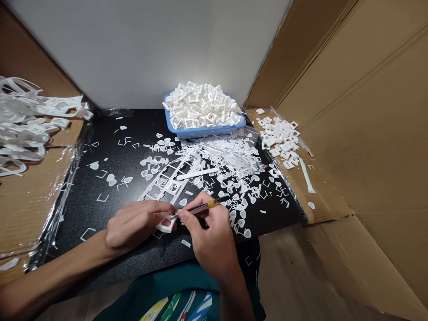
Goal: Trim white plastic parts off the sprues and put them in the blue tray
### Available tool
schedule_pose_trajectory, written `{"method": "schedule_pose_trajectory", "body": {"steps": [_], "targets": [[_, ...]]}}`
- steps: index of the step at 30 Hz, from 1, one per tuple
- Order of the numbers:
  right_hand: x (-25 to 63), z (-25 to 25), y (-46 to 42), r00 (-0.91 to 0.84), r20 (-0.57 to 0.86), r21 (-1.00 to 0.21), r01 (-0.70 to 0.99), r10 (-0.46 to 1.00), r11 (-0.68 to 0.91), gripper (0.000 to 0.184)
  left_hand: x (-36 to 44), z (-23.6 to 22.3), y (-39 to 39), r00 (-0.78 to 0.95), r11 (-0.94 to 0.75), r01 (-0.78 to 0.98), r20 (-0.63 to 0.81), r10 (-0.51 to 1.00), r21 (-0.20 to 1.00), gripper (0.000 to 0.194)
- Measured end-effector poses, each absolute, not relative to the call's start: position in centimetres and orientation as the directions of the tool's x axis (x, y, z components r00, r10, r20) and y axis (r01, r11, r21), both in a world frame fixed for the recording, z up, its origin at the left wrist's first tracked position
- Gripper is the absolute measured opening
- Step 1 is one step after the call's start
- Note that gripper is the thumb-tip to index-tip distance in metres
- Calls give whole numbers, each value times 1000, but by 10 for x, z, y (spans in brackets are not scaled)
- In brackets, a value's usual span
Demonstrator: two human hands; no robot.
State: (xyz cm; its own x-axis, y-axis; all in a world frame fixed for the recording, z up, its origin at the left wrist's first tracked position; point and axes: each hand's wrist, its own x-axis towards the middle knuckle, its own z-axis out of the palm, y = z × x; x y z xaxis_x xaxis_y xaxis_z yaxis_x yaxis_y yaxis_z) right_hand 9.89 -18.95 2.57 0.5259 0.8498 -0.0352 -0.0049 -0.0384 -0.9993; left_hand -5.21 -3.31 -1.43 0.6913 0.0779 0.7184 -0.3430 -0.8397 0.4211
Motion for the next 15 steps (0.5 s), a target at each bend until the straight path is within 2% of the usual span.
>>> {"method": "schedule_pose_trajectory", "body": {"steps": [3,7,11,15], "targets": [[99,23,-189,512,-49,-999,-28,858,-40,16,-52,-11,-32,703,-845,-371,711,14,384,17],[100,13,-187,474,-86,-976,-217,876,22,19,-50,-5,-35,694,-839,-363,719,47,405,16],[99,6,-182,421,-119,-892,-443,899,90,20,-48,2,-38,684,-798,-410,728,52,442,22],[97,8,-179,331,-153,-770,-631,931,98,24,-46,-3,-37,660,-794,-434,750,40,425,21]]}}
